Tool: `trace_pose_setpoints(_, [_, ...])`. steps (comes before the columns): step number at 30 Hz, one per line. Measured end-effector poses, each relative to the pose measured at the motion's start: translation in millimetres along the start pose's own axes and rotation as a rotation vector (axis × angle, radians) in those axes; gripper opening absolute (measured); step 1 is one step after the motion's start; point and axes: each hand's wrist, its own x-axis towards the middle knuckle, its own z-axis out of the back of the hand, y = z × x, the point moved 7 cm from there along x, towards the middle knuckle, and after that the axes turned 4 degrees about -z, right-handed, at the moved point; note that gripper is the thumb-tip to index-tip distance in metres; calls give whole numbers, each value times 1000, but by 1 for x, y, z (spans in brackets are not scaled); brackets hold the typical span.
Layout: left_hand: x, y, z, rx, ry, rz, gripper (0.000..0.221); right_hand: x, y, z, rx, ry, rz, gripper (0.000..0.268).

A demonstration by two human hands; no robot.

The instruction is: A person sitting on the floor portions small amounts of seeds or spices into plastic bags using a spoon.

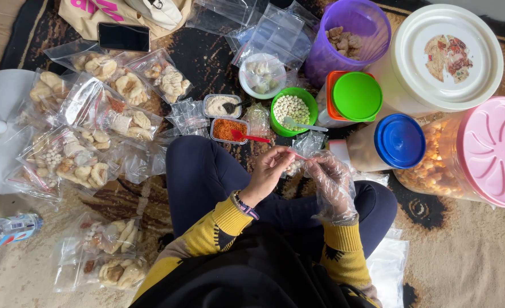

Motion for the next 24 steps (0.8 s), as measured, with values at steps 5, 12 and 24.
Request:
trace_pose_setpoints(5, [-1,-5,-2,29,-18,-36,13,0,-15,9,-71,-16,111,17])
trace_pose_setpoints(12, [-3,-18,-5,148,-33,-136,12,2,14,-9,-26,-5,139,17])
trace_pose_setpoints(24, [-4,-32,-7,217,-25,-189,9,2,15,-15,-143,51,168,15])
